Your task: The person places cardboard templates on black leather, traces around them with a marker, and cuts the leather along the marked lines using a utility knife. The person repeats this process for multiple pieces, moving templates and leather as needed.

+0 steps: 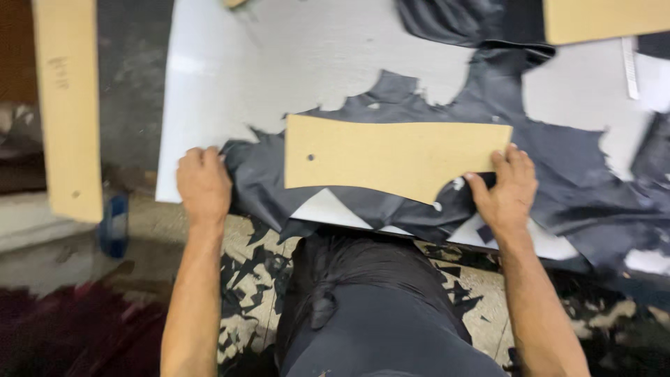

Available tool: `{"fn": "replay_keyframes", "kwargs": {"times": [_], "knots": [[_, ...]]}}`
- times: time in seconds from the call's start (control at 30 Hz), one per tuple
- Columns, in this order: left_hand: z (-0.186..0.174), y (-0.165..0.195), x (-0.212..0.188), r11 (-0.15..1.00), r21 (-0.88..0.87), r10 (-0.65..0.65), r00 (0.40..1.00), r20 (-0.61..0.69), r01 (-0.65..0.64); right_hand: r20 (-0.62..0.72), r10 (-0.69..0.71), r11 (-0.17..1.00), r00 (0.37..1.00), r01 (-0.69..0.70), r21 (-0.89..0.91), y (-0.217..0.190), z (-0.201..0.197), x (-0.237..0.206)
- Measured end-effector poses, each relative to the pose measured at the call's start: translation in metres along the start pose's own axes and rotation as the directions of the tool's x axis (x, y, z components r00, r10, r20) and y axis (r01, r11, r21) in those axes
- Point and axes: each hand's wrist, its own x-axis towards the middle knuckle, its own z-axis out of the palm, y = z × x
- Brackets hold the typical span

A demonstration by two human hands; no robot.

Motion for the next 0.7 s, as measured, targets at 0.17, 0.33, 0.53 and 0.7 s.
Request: {"fn": "replay_keyframes", "kwargs": {"times": [0.17,0.33,0.53,0.7], "knots": [[-0.011,0.076,-0.022,0.935,-0.352,0.064,0.997,0.051,-0.042,-0.155,0.411,0.871,0.898,-0.336,0.358,0.035,-0.025,-0.016],[0.002,0.113,-0.033,0.927,-0.375,0.093,0.982,0.162,-0.026,-0.123,0.293,0.929,0.948,-0.251,0.272,0.036,-0.029,-0.016],[0.014,0.108,-0.038,0.978,-0.207,0.044,0.981,0.191,-0.004,-0.075,0.068,0.99,0.995,-0.058,0.131,-0.017,-0.011,-0.017],[0.017,0.115,-0.036,0.99,-0.143,0.02,0.98,0.197,0.008,-0.077,0.112,0.988,0.991,-0.103,0.117,-0.022,-0.018,-0.014]]}}
